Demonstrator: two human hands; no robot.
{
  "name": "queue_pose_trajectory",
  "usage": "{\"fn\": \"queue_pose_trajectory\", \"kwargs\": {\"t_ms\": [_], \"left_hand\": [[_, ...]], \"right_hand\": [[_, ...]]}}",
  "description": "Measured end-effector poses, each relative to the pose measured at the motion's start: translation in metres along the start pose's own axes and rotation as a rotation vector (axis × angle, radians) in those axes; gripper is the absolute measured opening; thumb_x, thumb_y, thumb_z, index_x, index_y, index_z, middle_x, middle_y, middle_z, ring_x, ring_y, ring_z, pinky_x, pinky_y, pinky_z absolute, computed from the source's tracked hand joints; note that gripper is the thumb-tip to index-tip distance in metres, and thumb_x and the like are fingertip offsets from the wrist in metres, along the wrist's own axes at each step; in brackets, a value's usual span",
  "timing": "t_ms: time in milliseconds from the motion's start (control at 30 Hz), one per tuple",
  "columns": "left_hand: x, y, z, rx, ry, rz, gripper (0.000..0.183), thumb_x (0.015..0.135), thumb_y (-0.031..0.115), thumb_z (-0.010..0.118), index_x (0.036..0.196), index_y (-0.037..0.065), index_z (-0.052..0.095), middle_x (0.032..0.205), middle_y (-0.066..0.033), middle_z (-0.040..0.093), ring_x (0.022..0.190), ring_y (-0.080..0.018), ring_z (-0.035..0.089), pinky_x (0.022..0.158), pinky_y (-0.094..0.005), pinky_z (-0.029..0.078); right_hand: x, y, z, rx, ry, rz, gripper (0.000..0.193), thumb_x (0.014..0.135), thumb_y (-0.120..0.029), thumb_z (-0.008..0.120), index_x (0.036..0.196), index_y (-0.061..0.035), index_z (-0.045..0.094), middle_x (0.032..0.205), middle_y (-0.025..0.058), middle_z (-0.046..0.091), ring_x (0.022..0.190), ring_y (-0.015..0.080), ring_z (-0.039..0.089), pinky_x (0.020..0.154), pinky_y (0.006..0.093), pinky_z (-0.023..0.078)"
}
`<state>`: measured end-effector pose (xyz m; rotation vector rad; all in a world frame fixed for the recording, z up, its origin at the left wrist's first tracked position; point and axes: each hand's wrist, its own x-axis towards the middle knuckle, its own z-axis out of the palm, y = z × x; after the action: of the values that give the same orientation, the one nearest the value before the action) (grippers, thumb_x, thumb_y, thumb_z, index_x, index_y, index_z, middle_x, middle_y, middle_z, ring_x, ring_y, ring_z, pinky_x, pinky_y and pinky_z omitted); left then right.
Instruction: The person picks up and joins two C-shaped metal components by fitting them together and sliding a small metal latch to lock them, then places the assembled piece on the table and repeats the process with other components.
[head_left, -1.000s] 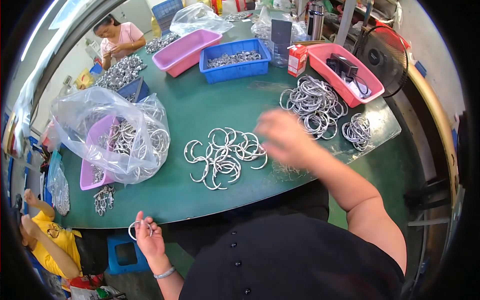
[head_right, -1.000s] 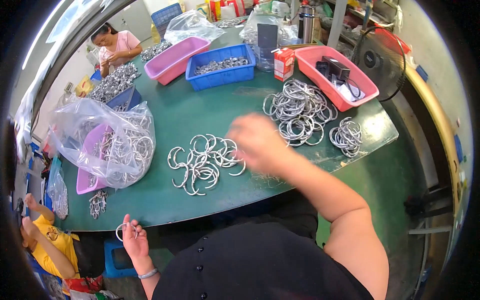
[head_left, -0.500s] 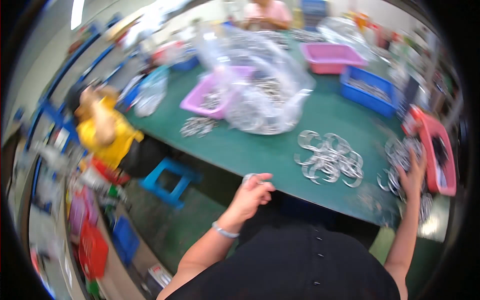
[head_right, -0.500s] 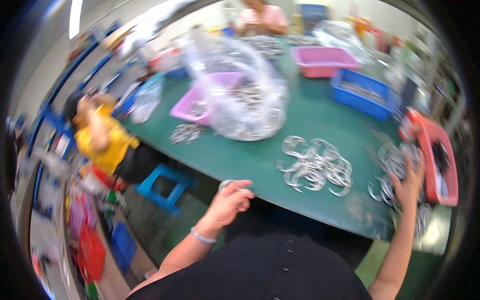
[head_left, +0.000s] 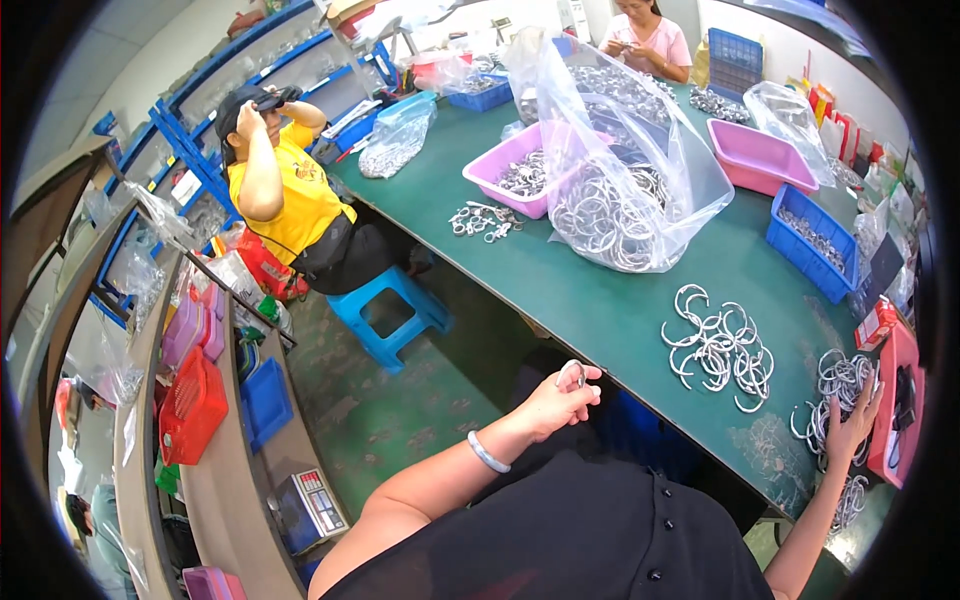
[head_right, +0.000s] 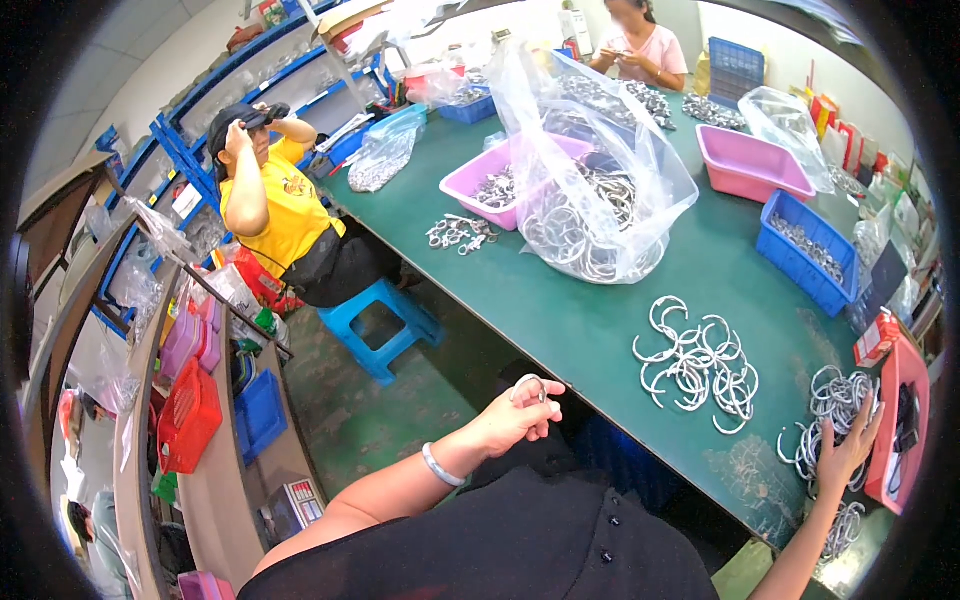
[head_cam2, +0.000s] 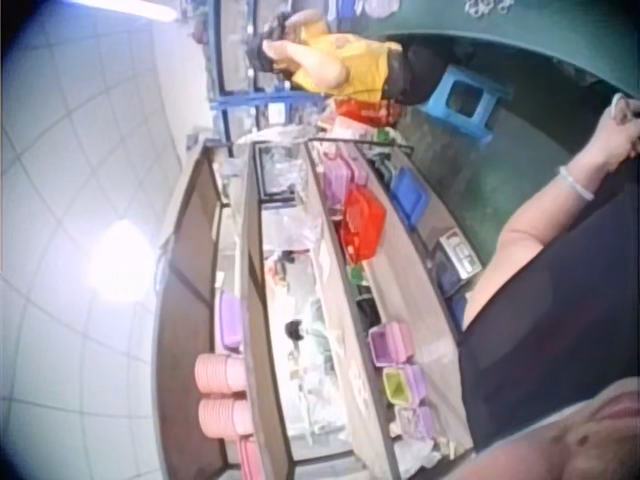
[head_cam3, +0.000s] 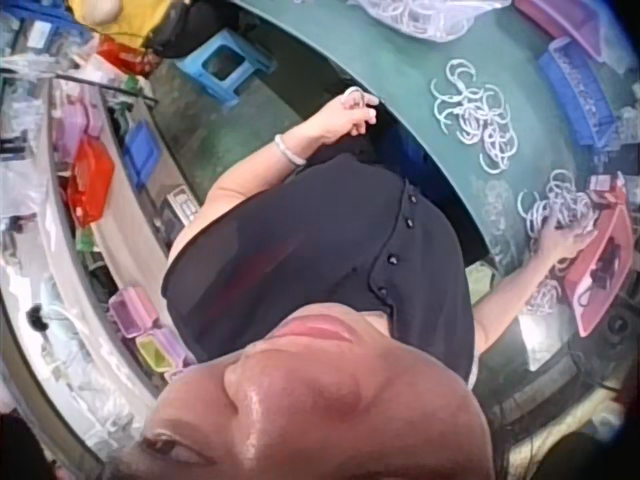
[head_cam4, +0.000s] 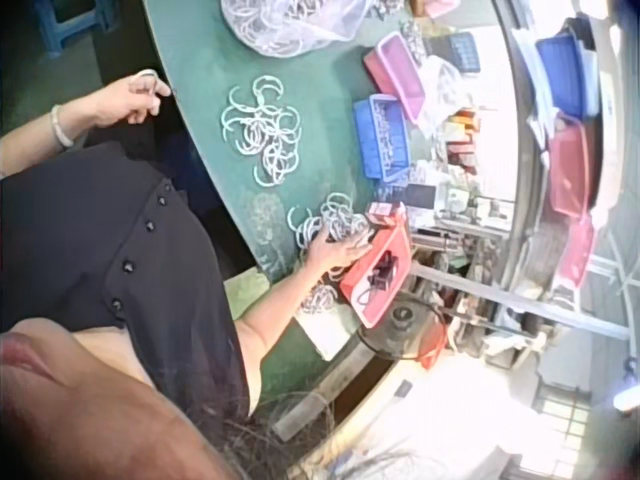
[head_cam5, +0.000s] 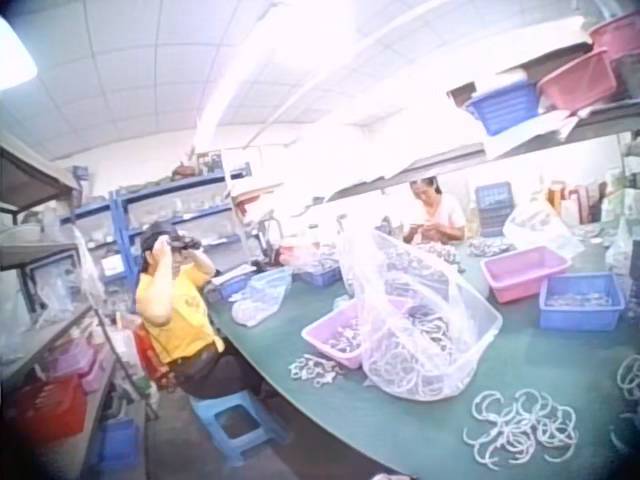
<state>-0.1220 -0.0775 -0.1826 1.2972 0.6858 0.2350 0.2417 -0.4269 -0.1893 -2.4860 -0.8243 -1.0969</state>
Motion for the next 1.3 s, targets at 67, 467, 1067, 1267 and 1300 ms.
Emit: {"fn": "queue_pose_trajectory", "kwargs": {"t_ms": [67,467,1067,1267,1300], "left_hand": [[0.001,-0.001,0.002,0.004,-0.011,0.000,0.040,0.077,0.017,0.055,0.111,-0.001,0.044,0.077,-0.0053,0.053,0.056,-0.0083,0.046,0.049,-0.0200,0.038],[0.007,-0.010,0.009,0.047,-0.092,-0.041,0.037,0.081,0.019,0.054,0.110,-0.001,0.045,0.079,-0.0049,0.054,0.058,-0.0069,0.048,0.051,-0.0179,0.040],[0.013,-0.019,0.031,0.129,-0.240,-0.080,0.036,0.081,0.020,0.054,0.110,0.000,0.045,0.077,-0.0033,0.053,0.058,-0.0071,0.048,0.051,-0.0188,0.040],[0.009,0.000,0.052,0.138,-0.395,-0.103,0.029,0.081,0.006,0.053,0.110,0.002,0.047,0.075,-0.0040,0.051,0.054,-0.0079,0.045,0.047,-0.0201,0.036],[0.007,0.009,0.065,0.167,-0.425,-0.110,0.029,0.082,0.006,0.053,0.109,0.002,0.046,0.075,-0.0034,0.050,0.054,-0.0073,0.045,0.046,-0.0190,0.035]], "right_hand": [[-0.001,0.001,0.001,0.009,-0.004,-0.002,0.067,0.075,-0.025,0.060,0.134,-0.0146,0.027,0.137,0.0194,0.021,0.123,0.0356,0.027,0.099,0.0415,0.023],[0.001,-0.002,0.002,0.029,-0.016,0.016,0.066,0.073,-0.024,0.061,0.132,-0.0158,0.031,0.136,0.0196,0.022,0.122,0.0358,0.028,0.098,0.0422,0.023],[-0.004,0.004,-0.008,-0.015,-0.038,0.039,0.070,0.067,-0.026,0.066,0.129,-0.0185,0.036,0.136,0.0194,0.024,0.122,0.0354,0.028,0.099,0.0420,0.024],[0.012,-0.027,-0.010,-0.059,-0.198,0.065,0.076,0.066,-0.042,0.065,0.130,-0.0170,0.034,0.133,0.0227,0.027,0.123,0.0390,0.025,0.099,0.0471,0.023],[0.017,-0.027,-0.017,0.106,-0.225,0.106,0.078,0.065,-0.042,0.066,0.131,-0.0184,0.032,0.133,0.0228,0.025,0.123,0.0395,0.025,0.098,0.0485,0.023]]}}
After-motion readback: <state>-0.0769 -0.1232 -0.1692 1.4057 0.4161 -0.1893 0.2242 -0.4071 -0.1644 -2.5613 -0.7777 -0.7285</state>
